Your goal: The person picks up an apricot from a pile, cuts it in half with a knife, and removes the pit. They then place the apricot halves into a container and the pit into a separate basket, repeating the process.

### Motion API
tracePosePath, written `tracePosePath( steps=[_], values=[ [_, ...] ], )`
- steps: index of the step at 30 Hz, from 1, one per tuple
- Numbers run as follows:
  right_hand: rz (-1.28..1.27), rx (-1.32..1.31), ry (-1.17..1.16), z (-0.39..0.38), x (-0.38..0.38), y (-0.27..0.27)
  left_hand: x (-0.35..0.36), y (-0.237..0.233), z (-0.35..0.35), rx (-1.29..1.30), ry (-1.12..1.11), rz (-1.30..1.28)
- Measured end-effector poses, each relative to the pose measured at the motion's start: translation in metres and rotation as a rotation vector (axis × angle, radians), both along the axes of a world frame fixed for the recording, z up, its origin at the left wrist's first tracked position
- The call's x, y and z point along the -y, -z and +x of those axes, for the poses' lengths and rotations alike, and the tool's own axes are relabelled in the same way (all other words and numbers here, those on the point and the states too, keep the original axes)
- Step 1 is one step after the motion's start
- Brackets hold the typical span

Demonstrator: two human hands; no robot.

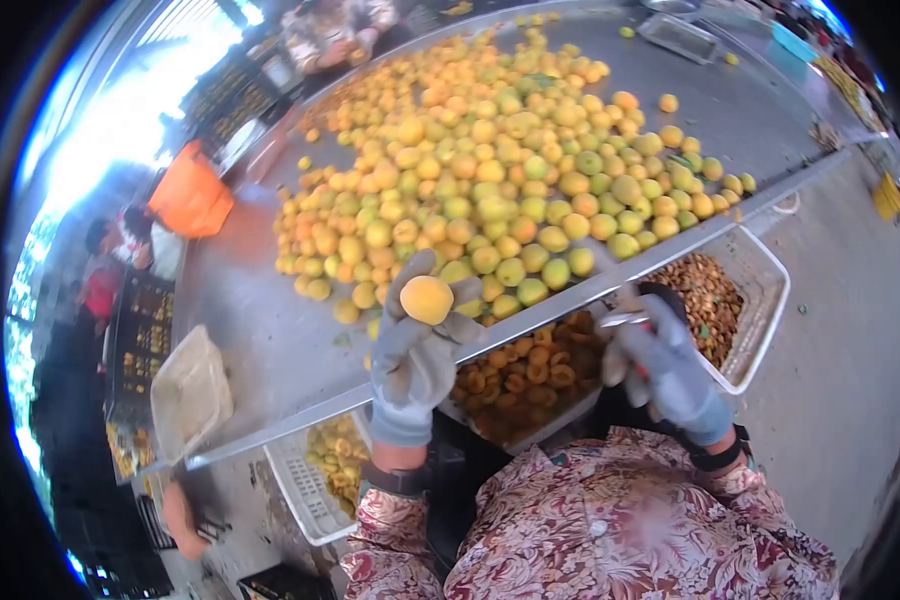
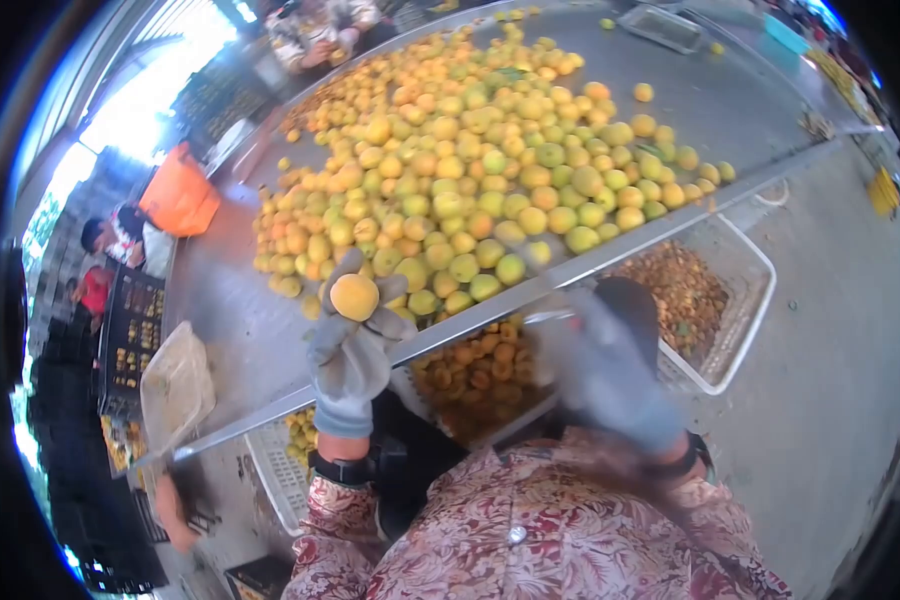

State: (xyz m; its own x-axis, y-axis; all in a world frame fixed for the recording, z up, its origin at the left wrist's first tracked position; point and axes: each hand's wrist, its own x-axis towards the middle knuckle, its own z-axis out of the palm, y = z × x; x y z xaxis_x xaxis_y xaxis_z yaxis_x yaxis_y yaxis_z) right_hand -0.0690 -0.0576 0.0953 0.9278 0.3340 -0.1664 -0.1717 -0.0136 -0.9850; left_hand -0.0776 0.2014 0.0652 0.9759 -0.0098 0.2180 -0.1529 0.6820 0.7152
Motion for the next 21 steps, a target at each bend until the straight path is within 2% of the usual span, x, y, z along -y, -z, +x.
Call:
tracePosePath(
  steps=[2,5,7,9,10,12,13,15,18,21],
  values=[
    [0.113,-0.144,-0.136,-0.008,-0.004,-0.007,0.025,0.01,0.001,0.035,0.173,-0.309],
    [0.118,-0.182,-0.212,-0.016,-0.002,-0.008,0.047,0.01,-0.002,-0.043,0.283,-0.428],
    [0.069,-0.224,-0.255,-0.019,-0.001,-0.014,0.045,0.019,0.0,0.054,0.35,-0.358],
    [0.076,-0.219,-0.262,-0.025,-0.002,-0.016,0.048,0.021,-0.006,-0.146,0.28,-0.354],
    [0.018,-0.188,-0.288,-0.026,-0.002,-0.014,0.05,0.02,-0.008,-0.144,0.28,-0.353],
    [-0.07,-0.16,-0.313,-0.029,-0.005,-0.014,0.055,0.02,-0.012,-0.273,0.089,-0.345],
    [-0.071,-0.156,-0.31,-0.029,-0.004,-0.013,0.056,0.021,-0.011,-0.27,0.093,-0.345],
    [-0.111,-0.077,-0.318,-0.031,-0.003,-0.008,0.057,0.02,-0.01,-0.092,0.24,-0.384],
    [-0.142,-0.025,-0.311,-0.032,-0.003,-0.009,0.064,0.004,-0.016,-0.135,0.139,-0.248],
    [-0.144,0.007,-0.31,-0.033,-0.002,-0.004,0.066,0.003,-0.016,-0.147,0.135,-0.266]
  ],
)
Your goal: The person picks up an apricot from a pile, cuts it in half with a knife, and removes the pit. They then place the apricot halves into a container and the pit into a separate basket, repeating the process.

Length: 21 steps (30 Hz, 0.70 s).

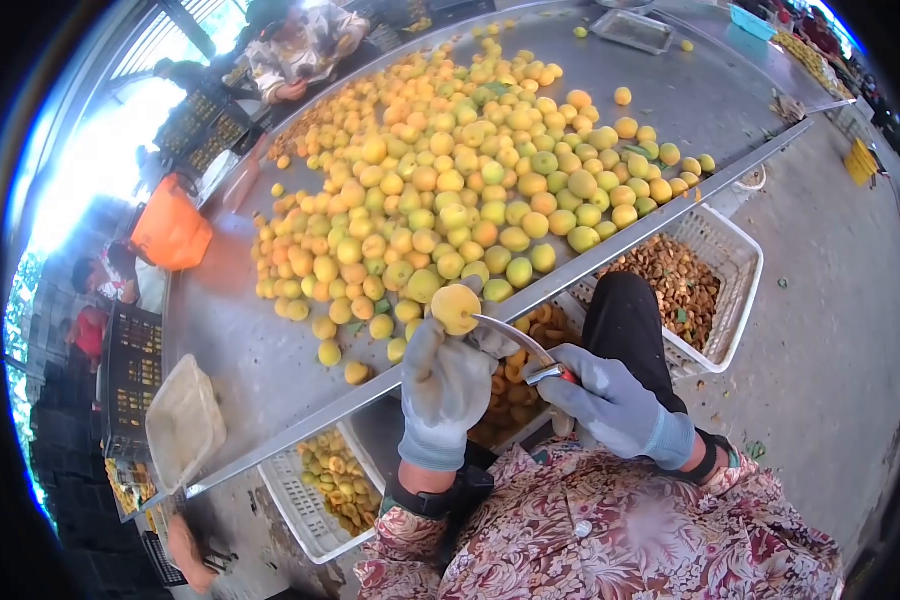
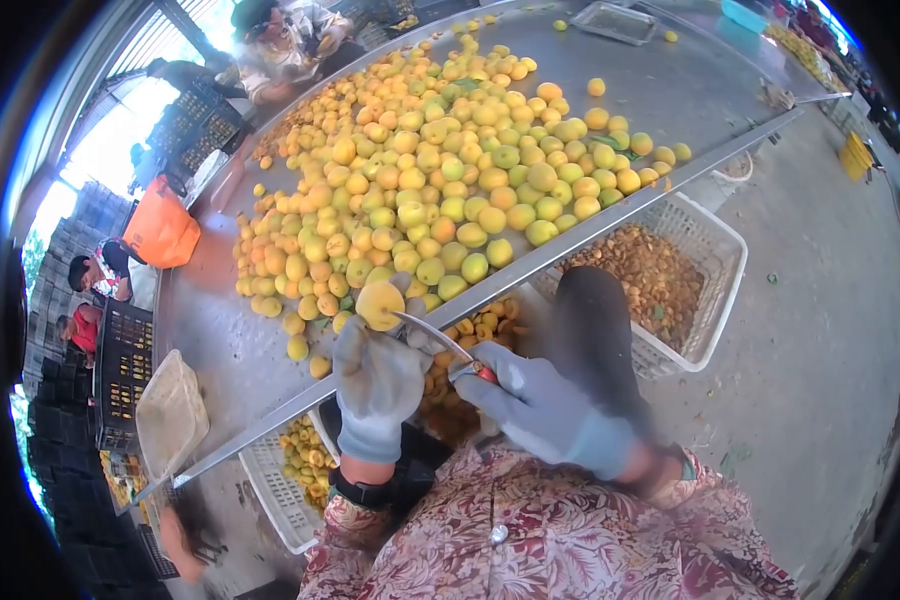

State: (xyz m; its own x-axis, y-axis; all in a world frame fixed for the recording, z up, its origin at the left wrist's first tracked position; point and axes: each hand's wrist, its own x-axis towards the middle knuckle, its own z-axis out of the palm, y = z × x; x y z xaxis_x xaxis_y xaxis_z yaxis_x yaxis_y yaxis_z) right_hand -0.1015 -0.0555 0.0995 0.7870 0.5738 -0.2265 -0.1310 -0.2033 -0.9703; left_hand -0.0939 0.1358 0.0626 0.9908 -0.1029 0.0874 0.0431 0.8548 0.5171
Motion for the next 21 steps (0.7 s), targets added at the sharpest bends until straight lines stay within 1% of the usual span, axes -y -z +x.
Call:
tracePosePath(
  steps=[1,3,4,6,7,8,9,10,12,13,14,16,17,18,21],
  values=[
    [0.0,0.001,0.002,-0.002,-0.001,-0.003,0.001,0.0,-0.001,0.001,0.002,0.0],
    [0.254,-0.157,0.242,-0.007,-0.004,-0.013,0.005,0.0,-0.002,0.008,-0.06,-0.009],
    [0.252,-0.157,0.253,-0.005,-0.004,-0.012,0.007,-0.002,-0.004,0.006,-0.049,-0.012],
    [0.565,0.144,0.53,0.004,-0.002,-0.013,0.015,-0.007,-0.006,0.034,0.055,-0.012],
    [0.693,0.214,0.559,0.01,-0.002,-0.02,0.019,-0.004,-0.006,0.027,0.076,-0.023],
    [0.82,0.287,0.586,0.017,0.001,-0.029,0.021,0.0,-0.004,0.09,0.173,-0.034],
    [0.437,0.749,0.615,0.024,0.009,-0.035,0.025,0.002,-0.003,0.156,0.268,-0.046],
    [0.42,0.752,0.63,0.027,0.012,-0.041,0.031,0.001,-0.005,0.153,0.286,-0.057],
    [0.941,0.527,0.529,0.031,0.004,-0.052,0.04,-0.007,-0.011,-0.006,0.315,-0.094],
    [0.99,0.474,0.546,0.03,-0.001,-0.054,0.042,-0.009,-0.013,-0.024,0.324,-0.052],
    [0.988,0.477,0.552,0.03,-0.002,-0.054,0.044,-0.008,-0.013,-0.025,0.33,-0.053],
    [0.958,0.388,0.597,0.031,-0.002,-0.052,0.047,-0.006,-0.014,-0.029,0.407,-0.019],
    [1.018,0.408,0.546,0.034,-0.001,-0.046,0.049,-0.006,-0.015,-0.031,0.408,-0.019],
    [1.018,0.407,0.549,0.034,0.0,-0.046,0.051,-0.005,-0.015,-0.052,0.399,-0.015],
    [0.955,0.338,0.611,0.032,0.001,-0.048,0.054,-0.007,-0.017,-0.084,0.383,0.016]
  ],
)
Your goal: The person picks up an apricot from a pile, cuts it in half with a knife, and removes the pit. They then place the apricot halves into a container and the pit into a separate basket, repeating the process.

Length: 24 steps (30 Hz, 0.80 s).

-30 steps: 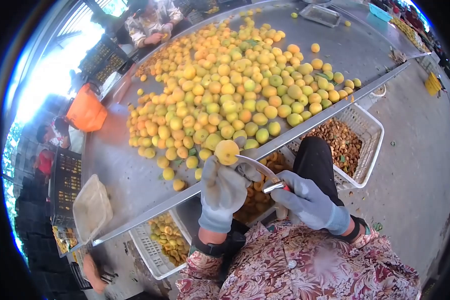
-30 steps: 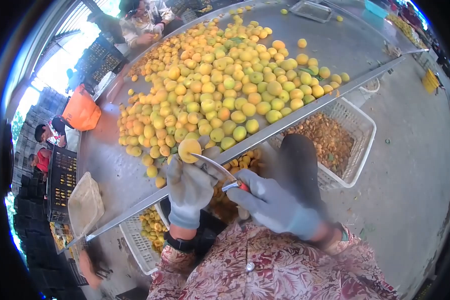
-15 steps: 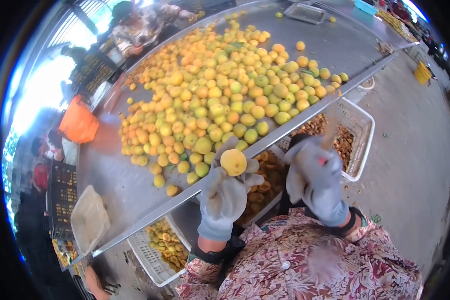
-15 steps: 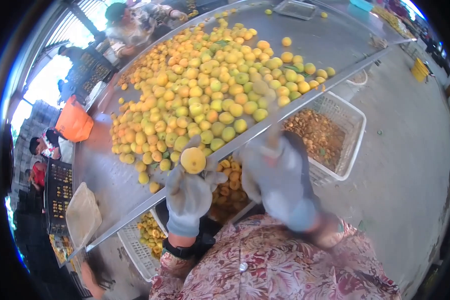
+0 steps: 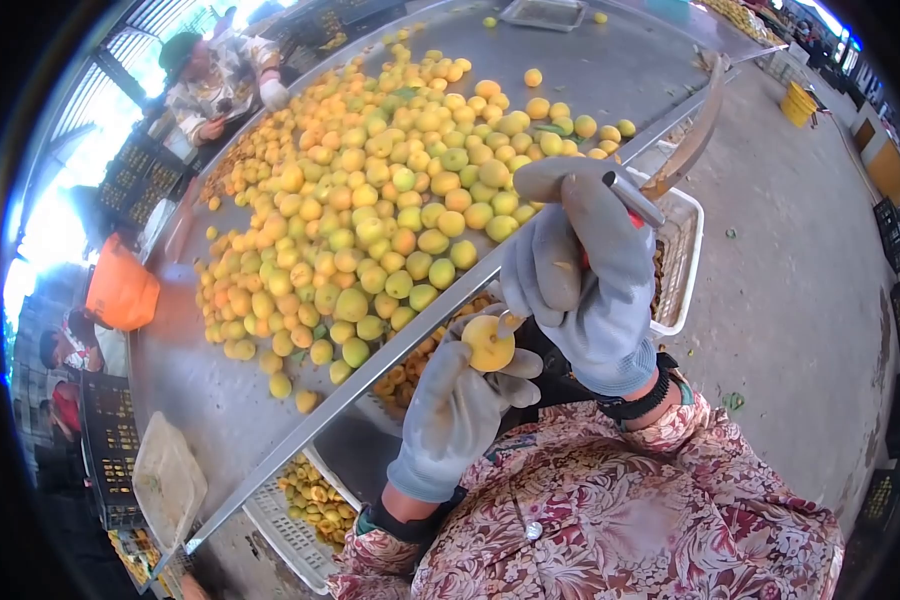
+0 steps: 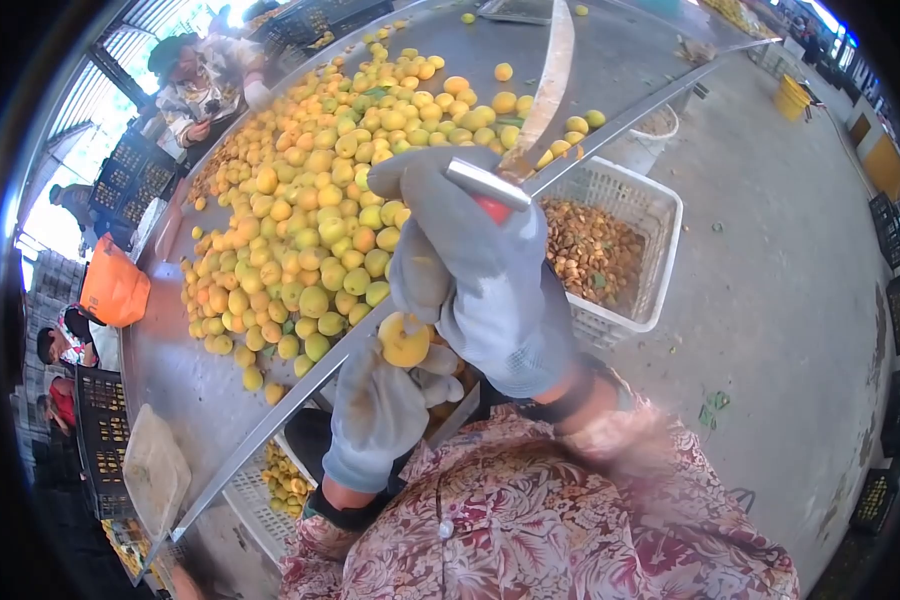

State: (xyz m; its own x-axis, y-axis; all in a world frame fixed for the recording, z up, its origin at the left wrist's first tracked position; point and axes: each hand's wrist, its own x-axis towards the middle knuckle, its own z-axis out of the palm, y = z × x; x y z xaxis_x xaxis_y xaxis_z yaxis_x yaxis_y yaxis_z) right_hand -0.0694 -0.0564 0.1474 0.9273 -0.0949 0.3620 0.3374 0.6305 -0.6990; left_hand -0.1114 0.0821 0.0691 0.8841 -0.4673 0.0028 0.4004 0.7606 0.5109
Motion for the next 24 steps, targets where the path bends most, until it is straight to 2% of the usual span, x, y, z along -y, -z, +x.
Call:
tracePosePath(
  steps=[3,5,9,11,12,15,16,20,22,23,24],
  values=[
    [-0.06,0.034,0.006,0.004,0.002,0.007,0.003,-0.003,-0.001,0.003,-0.031,0.038],
    [-0.141,0.161,0.052,0.005,0.003,0.012,0.004,-0.003,-0.001,0.01,-0.048,0.047],
    [-0.211,0.018,0.012,-0.003,0.001,0.009,0.008,-0.003,-0.001,-0.006,-0.068,0.046],
    [-0.367,0.286,0.321,0.0,-0.01,0.023,0.013,-0.004,-0.002,-0.018,-0.101,0.048],
    [-0.369,0.286,0.318,0.001,-0.009,0.028,0.015,-0.005,-0.001,-0.011,-0.126,0.033],
    [-0.622,0.226,0.264,0.001,-0.001,0.035,0.016,0.005,-0.001,-0.024,-0.149,-0.01],
    [-0.236,0.007,-0.004,0.001,-0.003,0.03,0.016,0.01,-0.001,-0.047,-0.147,-0.038],
    [-0.264,0.049,0.019,0.004,-0.003,0.03,0.014,0.025,-0.005,-0.15,-0.101,-0.017],
    [-0.002,-0.145,-0.348,0.011,0.006,0.023,0.011,0.03,-0.005,-0.055,0.031,-0.002],
    [0.0,-0.147,-0.345,0.014,0.01,0.029,0.011,0.03,-0.006,-0.057,0.034,-0.001],
    [0.339,-0.036,-0.636,0.018,0.015,0.041,0.014,0.022,-0.007,-0.092,-0.001,-0.024]
  ],
)
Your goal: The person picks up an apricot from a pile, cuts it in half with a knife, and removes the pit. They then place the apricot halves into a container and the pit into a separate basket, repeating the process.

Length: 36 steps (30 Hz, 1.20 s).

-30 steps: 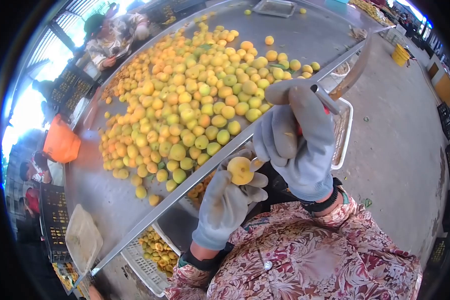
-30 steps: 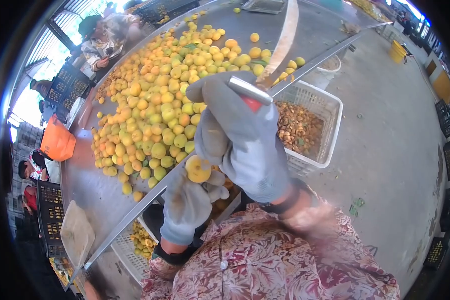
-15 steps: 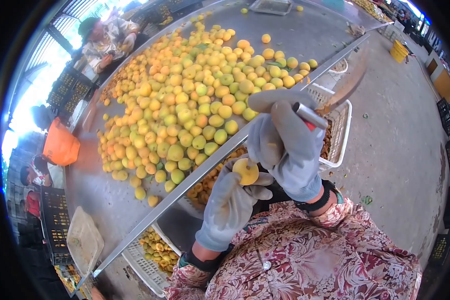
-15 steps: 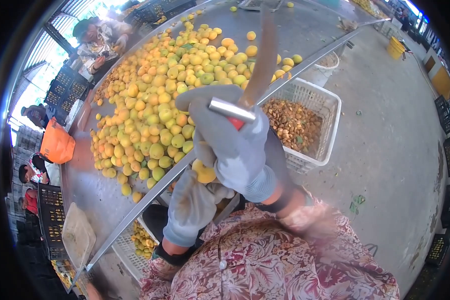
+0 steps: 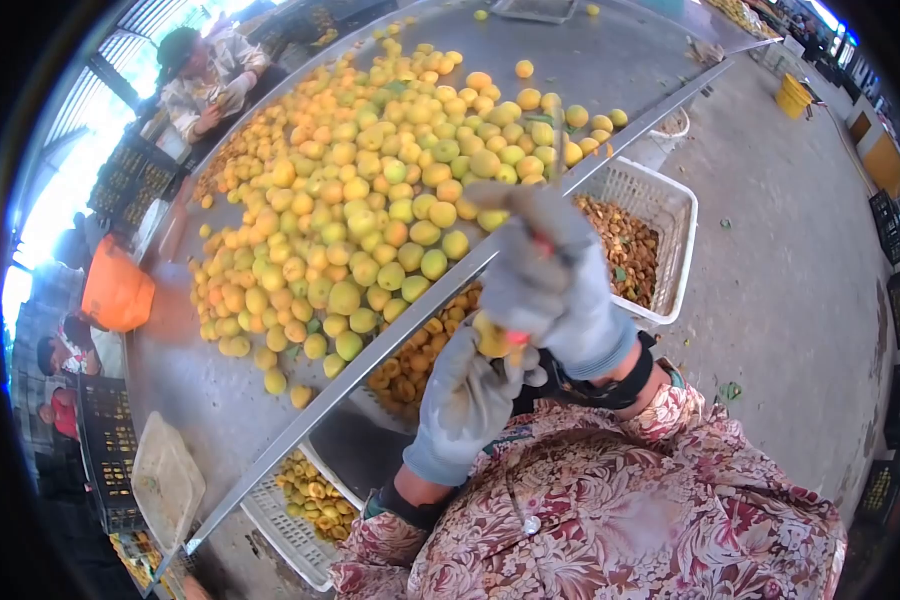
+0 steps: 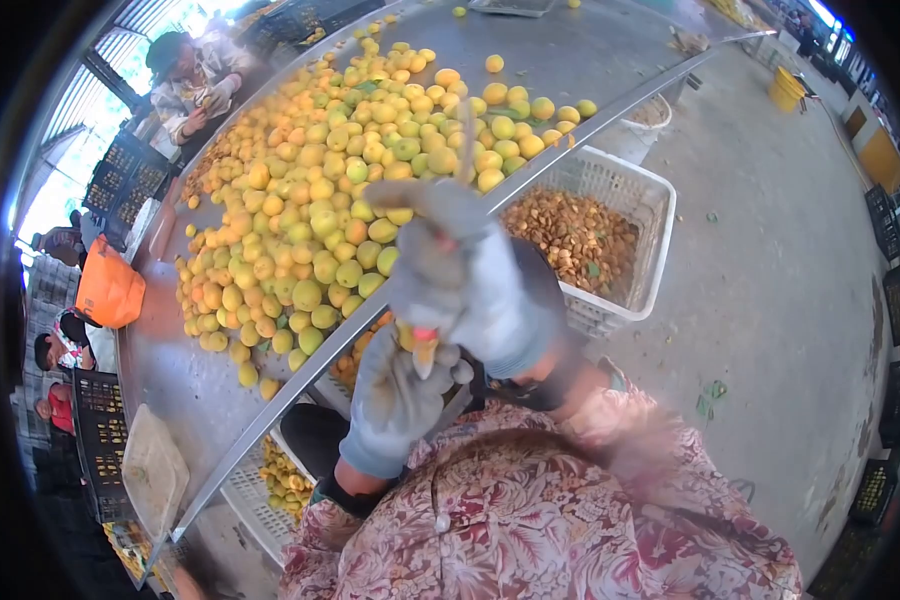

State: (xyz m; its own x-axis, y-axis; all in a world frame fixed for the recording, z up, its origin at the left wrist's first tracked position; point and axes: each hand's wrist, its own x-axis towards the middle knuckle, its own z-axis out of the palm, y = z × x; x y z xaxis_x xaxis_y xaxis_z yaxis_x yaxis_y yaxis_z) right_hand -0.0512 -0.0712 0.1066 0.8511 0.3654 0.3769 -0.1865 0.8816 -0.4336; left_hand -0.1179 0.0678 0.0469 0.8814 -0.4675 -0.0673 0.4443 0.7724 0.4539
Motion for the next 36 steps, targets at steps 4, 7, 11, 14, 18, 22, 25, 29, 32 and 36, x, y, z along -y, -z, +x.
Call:
tracePosePath(
  steps=[4,7,11,14,18,22,25,29,32,36],
  values=[
    [0.283,-0.08,-0.045,-0.003,0.049,-0.02,-0.007,-0.002,0.008,0.0,0.041,0.027],
    [-0.474,-0.144,0.419,-0.021,0.042,-0.035,-0.007,-0.003,0.012,0.067,0.064,-0.024],
    [-1.008,-0.219,0.302,-0.051,0.033,-0.037,-0.016,-0.013,0.023,0.163,-0.027,-0.01],
    [-1.047,-0.264,0.068,-0.061,0.021,-0.022,-0.022,-0.023,0.031,0.178,-0.155,-0.01],
    [-1.241,-0.001,0.046,-0.062,0.01,-0.002,-0.027,-0.026,0.033,0.183,-0.217,-0.012],
    [-1.233,0.085,0.08,-0.064,0.0,0.01,-0.03,-0.023,0.027,0.17,-0.247,0.049],
    [-1.22,0.1,0.073,-0.064,-0.002,0.011,-0.03,-0.027,0.024,0.15,-0.252,0.051],
    [-1.267,0.162,0.099,-0.063,-0.003,0.013,-0.032,-0.023,0.024,0.161,-0.221,0.012],
    [-1.325,0.255,0.19,-0.063,-0.005,0.018,-0.033,-0.019,0.023,0.161,-0.193,-0.053],
    [-1.378,0.347,0.334,-0.066,-0.009,0.029,-0.03,-0.015,0.023,0.266,-0.231,0.064]
  ],
)
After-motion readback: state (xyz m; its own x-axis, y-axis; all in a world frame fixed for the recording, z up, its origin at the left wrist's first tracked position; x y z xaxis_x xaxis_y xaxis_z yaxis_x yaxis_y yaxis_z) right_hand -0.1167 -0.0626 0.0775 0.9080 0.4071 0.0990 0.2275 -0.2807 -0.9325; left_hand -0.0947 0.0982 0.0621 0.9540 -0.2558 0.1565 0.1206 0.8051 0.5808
